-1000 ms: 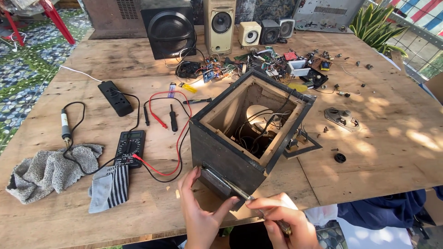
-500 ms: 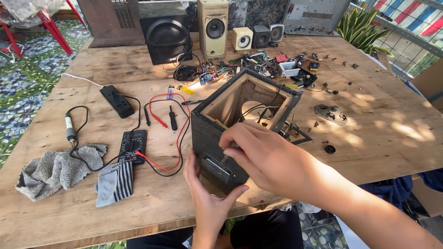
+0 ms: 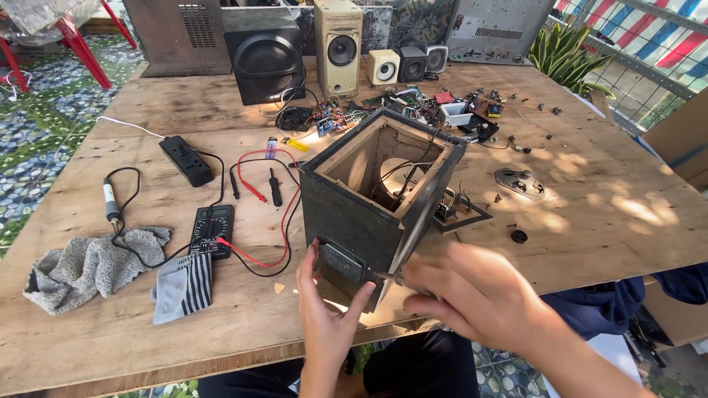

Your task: Disassembling a speaker housing to extract the internal circuit board using a soldering iron, multimeter, and screwdriver.

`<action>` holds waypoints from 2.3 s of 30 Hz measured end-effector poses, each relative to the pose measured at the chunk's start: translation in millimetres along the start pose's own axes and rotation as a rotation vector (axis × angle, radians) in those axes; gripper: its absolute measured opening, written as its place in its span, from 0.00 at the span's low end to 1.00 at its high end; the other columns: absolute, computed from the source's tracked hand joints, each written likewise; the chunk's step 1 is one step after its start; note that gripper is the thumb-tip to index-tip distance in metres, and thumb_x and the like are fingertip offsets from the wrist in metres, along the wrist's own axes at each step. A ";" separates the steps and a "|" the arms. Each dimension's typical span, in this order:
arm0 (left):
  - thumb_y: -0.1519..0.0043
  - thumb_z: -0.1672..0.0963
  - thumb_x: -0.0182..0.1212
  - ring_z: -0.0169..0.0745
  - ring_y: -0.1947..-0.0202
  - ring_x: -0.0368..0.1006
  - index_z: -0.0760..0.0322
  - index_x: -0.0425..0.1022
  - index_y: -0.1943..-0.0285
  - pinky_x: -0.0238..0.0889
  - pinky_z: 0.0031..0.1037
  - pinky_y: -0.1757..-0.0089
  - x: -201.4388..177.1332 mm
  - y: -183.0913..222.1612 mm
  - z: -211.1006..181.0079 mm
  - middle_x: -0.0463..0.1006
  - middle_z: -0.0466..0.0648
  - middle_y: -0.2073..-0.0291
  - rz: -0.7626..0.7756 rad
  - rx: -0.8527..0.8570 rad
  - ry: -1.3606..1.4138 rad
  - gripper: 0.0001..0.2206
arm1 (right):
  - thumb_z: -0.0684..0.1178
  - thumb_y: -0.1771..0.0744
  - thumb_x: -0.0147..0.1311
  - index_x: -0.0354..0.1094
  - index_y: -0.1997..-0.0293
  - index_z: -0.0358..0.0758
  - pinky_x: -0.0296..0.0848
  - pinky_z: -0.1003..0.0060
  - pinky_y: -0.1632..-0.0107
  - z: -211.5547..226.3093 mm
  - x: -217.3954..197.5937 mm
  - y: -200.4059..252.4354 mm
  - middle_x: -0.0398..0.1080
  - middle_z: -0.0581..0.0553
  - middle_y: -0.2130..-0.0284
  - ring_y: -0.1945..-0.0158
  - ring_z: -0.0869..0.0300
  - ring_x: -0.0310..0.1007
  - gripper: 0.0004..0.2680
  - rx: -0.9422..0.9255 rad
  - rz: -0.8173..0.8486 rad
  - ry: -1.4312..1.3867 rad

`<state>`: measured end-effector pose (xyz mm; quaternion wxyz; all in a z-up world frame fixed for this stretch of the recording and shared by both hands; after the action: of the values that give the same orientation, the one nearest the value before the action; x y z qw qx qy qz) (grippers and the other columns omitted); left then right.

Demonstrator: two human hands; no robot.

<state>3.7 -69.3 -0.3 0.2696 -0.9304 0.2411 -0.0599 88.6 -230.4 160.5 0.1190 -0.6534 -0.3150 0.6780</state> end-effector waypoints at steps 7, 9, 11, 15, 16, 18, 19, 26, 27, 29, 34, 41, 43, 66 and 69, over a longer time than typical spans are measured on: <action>0.44 0.36 0.51 0.57 0.29 0.59 0.72 0.47 0.24 0.59 0.46 0.36 -14.0 -19.8 -14.5 0.58 0.62 0.28 0.037 0.127 -0.061 0.48 | 0.43 0.31 0.51 0.69 0.54 0.36 0.79 0.64 0.54 -12.3 57.6 83.2 0.78 0.39 0.52 0.59 0.53 0.80 0.04 0.339 -0.336 -0.191; 0.37 0.34 0.38 0.59 0.30 0.61 0.73 0.48 0.24 0.61 0.46 0.35 -25.0 -47.1 -41.8 0.58 0.65 0.29 -0.061 0.250 -0.116 0.46 | 0.42 0.31 0.50 0.67 0.55 0.33 0.81 0.60 0.49 -13.1 68.0 91.8 0.78 0.32 0.54 0.52 0.46 0.83 0.04 0.365 -0.428 -0.269; 0.36 0.35 0.35 0.58 0.31 0.58 0.69 0.65 0.33 0.50 0.48 0.30 -36.1 -72.5 -84.8 0.63 0.61 0.35 -0.143 0.585 -0.270 0.40 | 0.42 0.31 0.50 0.66 0.49 0.35 0.81 0.63 0.48 -11.9 78.7 98.7 0.79 0.36 0.53 0.49 0.49 0.83 0.06 0.438 -0.453 -0.303; 0.31 0.42 0.41 0.53 0.46 0.73 0.65 0.71 0.42 0.63 0.44 0.46 6.9 -117.6 -142.5 0.74 0.54 0.47 0.253 1.066 -0.392 0.27 | 0.40 0.30 0.49 0.62 0.43 0.31 0.84 0.67 0.52 -7.2 83.3 87.9 0.78 0.35 0.52 0.50 0.49 0.80 0.10 0.336 -0.503 -0.295; 0.31 0.42 0.47 0.50 0.59 0.69 0.63 0.69 0.57 0.59 0.40 0.57 24.0 -123.1 -135.6 0.71 0.49 0.62 0.311 1.105 -0.472 0.23 | 0.39 0.30 0.49 0.60 0.45 0.32 0.83 0.63 0.51 -7.4 83.5 85.2 0.77 0.33 0.55 0.51 0.48 0.81 0.08 0.353 -0.569 -0.337; 0.31 0.42 0.52 0.47 0.71 0.65 0.61 0.67 0.72 0.56 0.36 0.67 44.5 -124.7 -131.0 0.67 0.45 0.77 0.362 1.142 -0.558 0.24 | 0.38 0.31 0.49 0.59 0.48 0.34 0.83 0.59 0.49 -5.2 88.9 77.8 0.77 0.31 0.57 0.52 0.46 0.82 0.07 0.364 -0.632 -0.382; 0.30 0.45 0.49 0.47 0.72 0.68 0.61 0.69 0.70 0.58 0.36 0.74 49.6 -124.0 -131.0 0.71 0.46 0.76 0.424 1.018 -0.529 0.21 | 0.40 0.29 0.44 0.56 0.49 0.36 0.81 0.56 0.48 -4.9 92.5 75.2 0.75 0.31 0.59 0.53 0.47 0.79 0.05 0.383 -0.703 -0.441; 0.35 0.39 0.48 0.39 0.75 0.65 0.61 0.59 0.79 0.52 0.31 0.79 56.2 -107.7 -126.0 0.64 0.42 0.82 0.330 0.979 -0.401 0.29 | 0.44 0.28 0.39 0.54 0.55 0.42 0.74 0.47 0.52 9.8 103.9 46.6 0.53 0.47 0.78 0.72 0.55 0.59 0.01 0.421 -1.250 -0.928; 0.35 0.39 0.48 0.39 0.75 0.65 0.61 0.59 0.79 0.52 0.31 0.79 56.4 -107.8 -123.0 0.64 0.42 0.82 0.334 0.975 -0.401 0.29 | 0.44 0.28 0.39 0.54 0.55 0.42 0.74 0.47 0.52 10.4 101.3 43.3 0.53 0.47 0.78 0.72 0.55 0.59 0.01 0.427 -1.251 -0.929; 0.32 0.43 0.50 0.43 0.78 0.66 0.62 0.64 0.76 0.53 0.31 0.79 56.1 -111.6 -118.0 0.67 0.44 0.81 0.313 0.967 -0.413 0.25 | 0.45 0.29 0.43 0.56 0.57 0.46 0.59 0.62 0.69 9.1 96.2 38.4 0.48 0.51 0.82 0.79 0.61 0.51 0.01 0.456 -1.371 -0.926; 0.32 0.46 0.52 0.42 0.78 0.63 0.60 0.64 0.76 0.51 0.31 0.77 54.3 -115.5 -106.5 0.65 0.43 0.80 0.223 0.997 -0.368 0.22 | 0.53 0.26 0.37 0.55 0.66 0.47 0.54 0.66 0.72 4.1 104.3 26.8 0.43 0.53 0.85 0.82 0.63 0.44 0.11 0.553 -1.477 -0.989; 0.37 0.53 0.55 0.45 0.79 0.58 0.62 0.60 0.75 0.49 0.32 0.76 45.0 -118.1 -108.7 0.62 0.45 0.79 0.238 1.094 -0.244 0.15 | 0.57 0.26 0.33 0.41 0.81 0.46 0.45 0.67 0.80 -4.0 102.2 19.8 0.38 0.52 0.89 0.85 0.63 0.32 0.20 0.799 -1.580 -1.090; 0.37 0.54 0.53 0.46 0.78 0.58 0.62 0.61 0.74 0.50 0.32 0.76 45.6 -117.9 -107.8 0.63 0.45 0.79 0.241 1.101 -0.256 0.13 | 0.55 0.27 0.33 0.40 0.81 0.46 0.44 0.68 0.80 -3.9 99.2 17.7 0.37 0.52 0.90 0.85 0.63 0.31 0.20 0.828 -1.587 -1.099; 0.38 0.54 0.52 0.44 0.77 0.61 0.60 0.62 0.74 0.54 0.33 0.76 53.2 -122.2 -99.8 0.63 0.44 0.80 0.200 1.119 -0.371 0.12 | 0.56 0.26 0.33 0.43 0.79 0.46 0.39 0.67 0.79 -23.1 95.6 22.1 0.35 0.52 0.89 0.85 0.63 0.28 0.19 0.854 -1.478 -1.225; 0.40 0.54 0.53 0.44 0.78 0.61 0.60 0.63 0.74 0.52 0.32 0.76 55.8 -119.6 -99.4 0.63 0.44 0.80 0.177 1.102 -0.371 0.11 | 0.59 0.27 0.37 0.42 0.80 0.46 0.41 0.67 0.79 -17.5 90.7 22.1 0.36 0.53 0.89 0.86 0.64 0.29 0.20 0.828 -1.529 -1.125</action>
<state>78.5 -54.8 146.4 0.7549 -0.6245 0.2000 0.0101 100.3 -190.7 75.1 0.5688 0.2245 -0.3981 0.6838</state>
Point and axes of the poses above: each hand's wrist, its own y-axis away from the middle knuckle, its own x-axis out of the palm, z = x × y, the point moved 4 cm from there along -y, towards the middle knuckle
